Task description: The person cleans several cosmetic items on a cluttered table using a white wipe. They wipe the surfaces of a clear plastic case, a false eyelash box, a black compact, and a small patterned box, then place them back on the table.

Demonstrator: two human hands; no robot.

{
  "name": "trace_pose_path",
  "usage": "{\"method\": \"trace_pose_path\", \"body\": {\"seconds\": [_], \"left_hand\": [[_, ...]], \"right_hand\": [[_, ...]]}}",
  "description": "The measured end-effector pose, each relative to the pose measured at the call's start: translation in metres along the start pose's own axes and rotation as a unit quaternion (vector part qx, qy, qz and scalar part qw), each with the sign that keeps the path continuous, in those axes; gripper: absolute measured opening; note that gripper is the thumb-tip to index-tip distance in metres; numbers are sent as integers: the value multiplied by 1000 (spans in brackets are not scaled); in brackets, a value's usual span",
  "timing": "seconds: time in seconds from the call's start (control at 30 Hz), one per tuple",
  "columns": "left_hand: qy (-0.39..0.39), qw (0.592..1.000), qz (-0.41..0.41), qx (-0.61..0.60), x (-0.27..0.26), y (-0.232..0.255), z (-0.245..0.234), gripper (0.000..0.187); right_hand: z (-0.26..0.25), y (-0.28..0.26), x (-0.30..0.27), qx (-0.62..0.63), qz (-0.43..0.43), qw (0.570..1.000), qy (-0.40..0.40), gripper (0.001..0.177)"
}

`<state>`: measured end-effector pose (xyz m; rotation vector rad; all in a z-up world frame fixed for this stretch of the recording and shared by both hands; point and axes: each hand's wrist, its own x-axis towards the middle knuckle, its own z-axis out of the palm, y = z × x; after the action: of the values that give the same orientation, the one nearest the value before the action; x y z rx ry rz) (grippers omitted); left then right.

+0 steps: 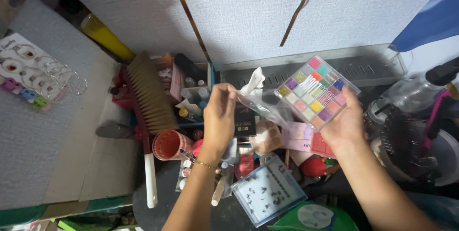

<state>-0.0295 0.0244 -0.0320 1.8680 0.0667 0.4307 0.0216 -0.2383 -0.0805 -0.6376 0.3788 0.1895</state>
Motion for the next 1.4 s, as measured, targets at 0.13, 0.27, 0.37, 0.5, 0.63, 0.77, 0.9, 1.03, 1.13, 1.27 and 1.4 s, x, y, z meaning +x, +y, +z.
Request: {"method": "trace_pose_path", "body": {"seconds": [0.13, 0.27, 0.37, 0.5, 0.63, 0.77, 0.9, 1.03, 1.13, 1.27, 1.4], "left_hand": [[9, 998, 1, -57, 3, -9, -2, 10], [45, 994, -32, -94, 10, -14, -2, 8], [76, 985, -58, -142, 19, -15, -7, 8], [118, 983, -27, -138, 28, -8, -17, 8], [144, 986, -37, -77, 31, 2, -28, 7], [169, 981, -6, -93, 35, 11, -41, 7], [216, 971, 60, -80, 27, 18, -67, 8], [246, 969, 30, 11, 9, 24, -93, 9], [258, 965, 47, 29, -8, 29, -114, 10], [348, 918, 100, 161, -32, 33, -155, 9], [416, 817, 82, 391, -58, 39, -210, 17]], "right_hand": [[-6, -1, 4, 9, -1, 1000, -20, 52], [-21, 4, 12, -21, 17, 999, 19, 50], [-34, 13, 18, 13, 28, 998, -52, 47], [-42, 17, 17, 129, 134, 954, -234, 49], [-26, 20, -2, 124, 212, 927, -285, 52], [6, 23, -28, 143, 274, 890, -335, 49], [26, 30, -53, 95, 278, 890, -348, 55], [34, 37, -66, 79, 287, 876, -379, 59], [39, 47, -72, 50, 300, 882, -361, 49], [41, 55, -85, 76, 314, 870, -372, 49], [45, 58, -105, 73, 314, 865, -386, 49]]}}
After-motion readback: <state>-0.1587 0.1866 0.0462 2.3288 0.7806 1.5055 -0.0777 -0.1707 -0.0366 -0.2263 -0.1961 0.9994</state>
